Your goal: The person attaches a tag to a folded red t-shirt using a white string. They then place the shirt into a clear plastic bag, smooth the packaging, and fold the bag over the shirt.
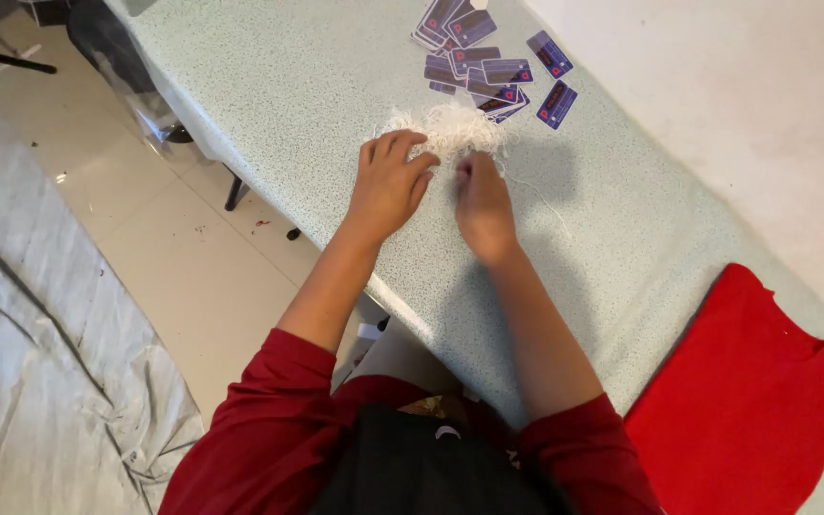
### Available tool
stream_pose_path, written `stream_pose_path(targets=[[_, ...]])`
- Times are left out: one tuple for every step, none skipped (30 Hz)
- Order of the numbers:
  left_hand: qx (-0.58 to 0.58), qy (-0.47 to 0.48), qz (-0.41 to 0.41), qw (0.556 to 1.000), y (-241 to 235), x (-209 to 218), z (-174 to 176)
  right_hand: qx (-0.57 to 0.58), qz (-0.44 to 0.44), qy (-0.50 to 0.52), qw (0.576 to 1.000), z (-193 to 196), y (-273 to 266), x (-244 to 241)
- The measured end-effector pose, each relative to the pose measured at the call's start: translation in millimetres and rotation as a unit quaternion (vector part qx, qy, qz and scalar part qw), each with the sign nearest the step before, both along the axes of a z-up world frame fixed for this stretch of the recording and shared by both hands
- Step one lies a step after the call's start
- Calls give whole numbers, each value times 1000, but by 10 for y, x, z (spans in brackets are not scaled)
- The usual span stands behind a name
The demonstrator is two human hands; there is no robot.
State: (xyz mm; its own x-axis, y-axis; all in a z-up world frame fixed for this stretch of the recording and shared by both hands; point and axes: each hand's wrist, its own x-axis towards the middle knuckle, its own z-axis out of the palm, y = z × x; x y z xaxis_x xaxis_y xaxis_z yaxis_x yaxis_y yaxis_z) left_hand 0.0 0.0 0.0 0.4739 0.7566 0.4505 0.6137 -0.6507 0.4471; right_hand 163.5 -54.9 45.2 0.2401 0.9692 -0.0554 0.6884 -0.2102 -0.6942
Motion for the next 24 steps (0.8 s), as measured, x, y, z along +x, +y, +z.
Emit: stream_pose_path(targets=[[0, 1, 3, 1000, 22, -3, -35, 0, 3, 1, 1000, 14, -33, 15], [4, -6, 17, 1000, 43, -2, -70, 72, -23, 65, 995, 27, -69, 34], [8, -13, 28, 999, 46, 18, -108, 141, -52, 128, 980, 38, -129, 70], [7, -12, 28, 1000, 64, 20, -109, 141, -52, 129, 980, 29, -108, 102], [16, -17, 35, 999, 69, 28, -114, 230, -64, 160, 958, 15, -105, 139], [25, -21, 42, 999, 70, 40, -118, 318, -74, 189, 926, 4, -106, 178], [25, -18, 41, 999, 72, 42, -117, 318, -75, 191, 926, -24, -83, 224], [37, -21, 43, 998, 70, 43, -112, 377, -86, 212, 897, -48, -65, 269], [51, -23, 45, 997, 70, 28, -100, 435, -96, 234, 864, -71, -43, 300], [51, -19, 45, 998, 40, 19, -66, 435, -98, 237, 863, -58, -55, 327], [45, -51, 54, 996, 32, 17, -15, 438, -118, 276, 848, -29, -55, 358], [39, -83, 64, 994, 22, 11, 40, 439, -137, 314, 830, 4, -56, 385], [43, -83, 62, 994, 20, 26, 33, 443, -138, 315, 828, 36, -72, 416], [33, -84, 58, 994, 17, 35, 25, 426, -157, 350, 820, 67, -90, 441], [23, -85, 53, 995, 11, 37, 16, 407, -176, 384, 810, 99, -112, 459], [26, -84, 51, 995, 17, 18, -3, 411, -176, 385, 808, 186, -159, 484], [39, -78, 53, 995, 18, 1, -22, 375, -151, 367, 838, 267, -228, 507], [52, -72, 55, 995, 23, -9, -44, 338, -125, 349, 865, 344, -295, 536], [51, -67, 45, 995, 27, -14, -45, 339, -135, 350, 863, 335, -379, 643], [68, -66, 44, 995, 33, -17, -51, 299, -101, 283, 906, 319, -467, 750], [86, -68, 43, 993, 49, -2, -59, 256, -65, 212, 941, 308, -552, 867], [87, -67, 33, 993, 12, 5, -30, 258, -74, 212, 940, 269, -691, 986], [72, -69, 10, 995, -21, 18, 6, 220, -74, 131, 964, 252, -813, 1114], [58, -71, -12, 996, -54, 23, 41, 178, -73, 49, 980, 235, -938, 1232]])
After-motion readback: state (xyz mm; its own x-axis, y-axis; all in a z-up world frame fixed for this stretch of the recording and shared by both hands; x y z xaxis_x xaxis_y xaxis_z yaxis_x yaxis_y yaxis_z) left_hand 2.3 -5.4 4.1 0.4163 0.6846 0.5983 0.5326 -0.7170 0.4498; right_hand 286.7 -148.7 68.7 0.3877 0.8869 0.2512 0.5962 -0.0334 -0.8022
